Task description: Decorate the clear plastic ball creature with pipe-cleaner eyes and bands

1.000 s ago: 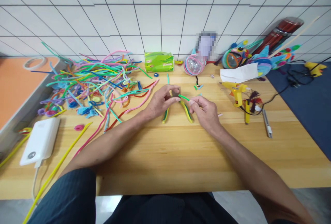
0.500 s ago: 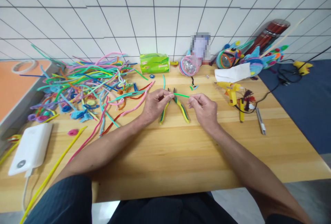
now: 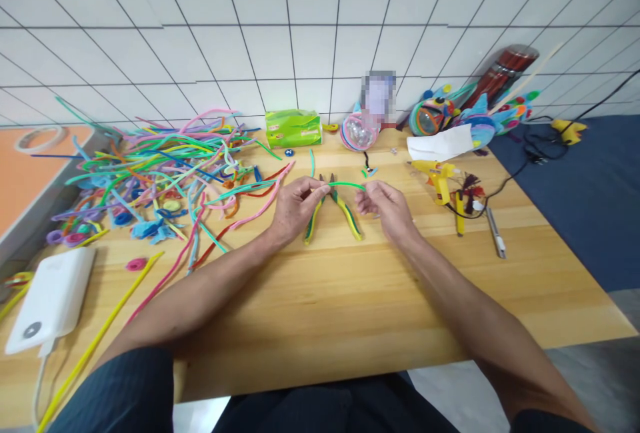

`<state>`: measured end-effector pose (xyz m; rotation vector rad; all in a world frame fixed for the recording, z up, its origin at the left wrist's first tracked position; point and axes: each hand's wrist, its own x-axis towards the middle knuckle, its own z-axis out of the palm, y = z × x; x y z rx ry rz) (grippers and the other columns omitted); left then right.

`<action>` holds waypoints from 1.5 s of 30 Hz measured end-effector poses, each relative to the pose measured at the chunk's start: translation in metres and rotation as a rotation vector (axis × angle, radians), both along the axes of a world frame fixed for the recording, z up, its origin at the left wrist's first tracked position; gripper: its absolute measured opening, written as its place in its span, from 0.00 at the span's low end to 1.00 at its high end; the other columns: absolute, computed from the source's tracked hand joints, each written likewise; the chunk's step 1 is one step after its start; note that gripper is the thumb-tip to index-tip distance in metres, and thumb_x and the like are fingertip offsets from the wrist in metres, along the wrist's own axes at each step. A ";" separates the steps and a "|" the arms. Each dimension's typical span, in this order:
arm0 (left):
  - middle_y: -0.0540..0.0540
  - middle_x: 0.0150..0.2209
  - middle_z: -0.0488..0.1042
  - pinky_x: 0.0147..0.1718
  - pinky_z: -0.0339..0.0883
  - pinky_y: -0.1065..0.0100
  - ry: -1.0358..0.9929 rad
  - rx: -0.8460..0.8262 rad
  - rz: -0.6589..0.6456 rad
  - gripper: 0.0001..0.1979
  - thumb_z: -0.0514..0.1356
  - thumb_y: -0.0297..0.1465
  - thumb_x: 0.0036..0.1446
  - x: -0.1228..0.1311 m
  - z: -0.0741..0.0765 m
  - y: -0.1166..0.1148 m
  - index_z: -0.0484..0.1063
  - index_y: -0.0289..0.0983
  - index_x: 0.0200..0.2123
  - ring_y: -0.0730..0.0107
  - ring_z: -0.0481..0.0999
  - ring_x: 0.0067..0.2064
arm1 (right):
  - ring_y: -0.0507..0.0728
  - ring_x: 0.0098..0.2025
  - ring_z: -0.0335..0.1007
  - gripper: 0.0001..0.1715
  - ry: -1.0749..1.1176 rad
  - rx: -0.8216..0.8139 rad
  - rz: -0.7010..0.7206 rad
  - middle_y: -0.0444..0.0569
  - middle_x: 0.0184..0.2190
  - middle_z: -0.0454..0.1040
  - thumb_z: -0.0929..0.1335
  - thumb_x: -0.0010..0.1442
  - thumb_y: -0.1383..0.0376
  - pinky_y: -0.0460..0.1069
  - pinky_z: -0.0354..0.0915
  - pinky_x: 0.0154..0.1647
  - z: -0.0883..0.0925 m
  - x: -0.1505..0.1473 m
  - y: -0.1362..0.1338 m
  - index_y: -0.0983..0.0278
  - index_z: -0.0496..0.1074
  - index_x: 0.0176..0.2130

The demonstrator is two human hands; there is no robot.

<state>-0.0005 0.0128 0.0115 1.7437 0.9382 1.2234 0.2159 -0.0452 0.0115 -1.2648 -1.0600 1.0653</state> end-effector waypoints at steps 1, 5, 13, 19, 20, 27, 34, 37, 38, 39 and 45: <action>0.45 0.35 0.84 0.39 0.71 0.64 -0.009 0.003 -0.010 0.19 0.68 0.49 0.63 0.000 0.000 0.000 0.82 0.39 0.33 0.66 0.79 0.36 | 0.54 0.28 0.76 0.33 0.003 -0.011 0.003 0.48 0.31 0.83 0.76 0.55 0.34 0.49 0.74 0.31 -0.001 -0.001 0.000 0.60 0.75 0.35; 0.47 0.32 0.82 0.35 0.68 0.67 -0.080 -0.089 -0.036 0.19 0.70 0.48 0.62 0.002 -0.004 -0.001 0.83 0.38 0.33 0.70 0.75 0.31 | 0.53 0.28 0.74 0.29 0.022 0.016 -0.041 0.47 0.30 0.82 0.77 0.56 0.39 0.49 0.73 0.33 -0.001 -0.007 -0.002 0.60 0.76 0.33; 0.43 0.45 0.86 0.39 0.73 0.67 0.135 0.058 -0.165 0.17 0.70 0.43 0.64 -0.002 -0.008 0.009 0.84 0.39 0.50 0.68 0.79 0.38 | 0.52 0.27 0.71 0.22 -0.114 0.120 -0.095 0.44 0.25 0.79 0.77 0.59 0.45 0.49 0.69 0.33 0.006 -0.005 -0.004 0.60 0.77 0.28; 0.44 0.41 0.87 0.44 0.75 0.67 0.291 0.225 -0.212 0.12 0.62 0.37 0.73 -0.003 -0.010 0.004 0.85 0.39 0.43 0.64 0.85 0.42 | 0.54 0.29 0.73 0.17 -0.261 0.160 -0.032 0.43 0.26 0.80 0.74 0.63 0.50 0.50 0.69 0.35 0.002 -0.008 -0.010 0.59 0.79 0.34; 0.44 0.39 0.87 0.43 0.75 0.68 0.296 0.230 -0.222 0.13 0.61 0.37 0.73 -0.003 -0.011 0.002 0.85 0.39 0.41 0.65 0.85 0.40 | 0.54 0.30 0.74 0.15 -0.277 0.167 -0.024 0.43 0.27 0.80 0.73 0.63 0.51 0.50 0.69 0.35 0.002 -0.009 -0.010 0.59 0.80 0.36; 0.48 0.30 0.82 0.32 0.66 0.71 0.288 0.101 -0.164 0.17 0.59 0.39 0.72 0.000 -0.010 -0.006 0.81 0.36 0.35 0.71 0.76 0.29 | 0.56 0.32 0.76 0.14 -0.397 0.168 -0.021 0.45 0.29 0.83 0.71 0.65 0.53 0.51 0.69 0.37 -0.003 -0.007 -0.010 0.59 0.82 0.35; 0.53 0.24 0.74 0.30 0.58 0.72 0.318 -0.024 -0.327 0.16 0.60 0.38 0.69 0.002 -0.013 -0.005 0.79 0.35 0.32 0.75 0.67 0.27 | 0.57 0.31 0.73 0.22 -0.371 0.000 -0.086 0.47 0.27 0.79 0.71 0.61 0.45 0.55 0.73 0.39 -0.007 0.030 0.009 0.59 0.76 0.31; 0.53 0.25 0.72 0.30 0.57 0.71 0.299 -0.055 -0.339 0.16 0.60 0.39 0.69 0.003 -0.015 -0.005 0.79 0.35 0.32 0.75 0.67 0.27 | 0.61 0.33 0.75 0.23 -0.440 -0.038 -0.121 0.50 0.29 0.79 0.74 0.58 0.42 0.60 0.75 0.43 -0.004 0.056 0.015 0.58 0.76 0.30; 0.53 0.25 0.72 0.30 0.57 0.71 0.293 -0.066 -0.345 0.17 0.60 0.39 0.69 0.003 -0.016 -0.005 0.79 0.35 0.32 0.75 0.67 0.28 | 0.64 0.36 0.77 0.23 -0.472 -0.041 -0.144 0.52 0.31 0.80 0.77 0.54 0.42 0.63 0.76 0.46 -0.002 0.064 0.019 0.58 0.77 0.32; 0.53 0.25 0.71 0.30 0.57 0.71 0.287 -0.074 -0.351 0.18 0.60 0.40 0.69 0.003 -0.016 -0.005 0.78 0.35 0.32 0.74 0.66 0.28 | 0.66 0.40 0.78 0.25 -0.504 -0.036 -0.170 0.54 0.36 0.82 0.79 0.51 0.42 0.66 0.75 0.50 0.000 0.070 0.024 0.57 0.78 0.34; 0.54 0.24 0.68 0.30 0.55 0.70 0.246 -0.080 -0.379 0.20 0.59 0.41 0.70 0.004 -0.014 -0.003 0.73 0.36 0.28 0.75 0.65 0.27 | 0.71 0.64 0.73 0.53 -0.584 -0.039 -0.305 0.63 0.62 0.75 0.80 0.49 0.38 0.66 0.69 0.68 0.007 0.087 0.102 0.61 0.71 0.63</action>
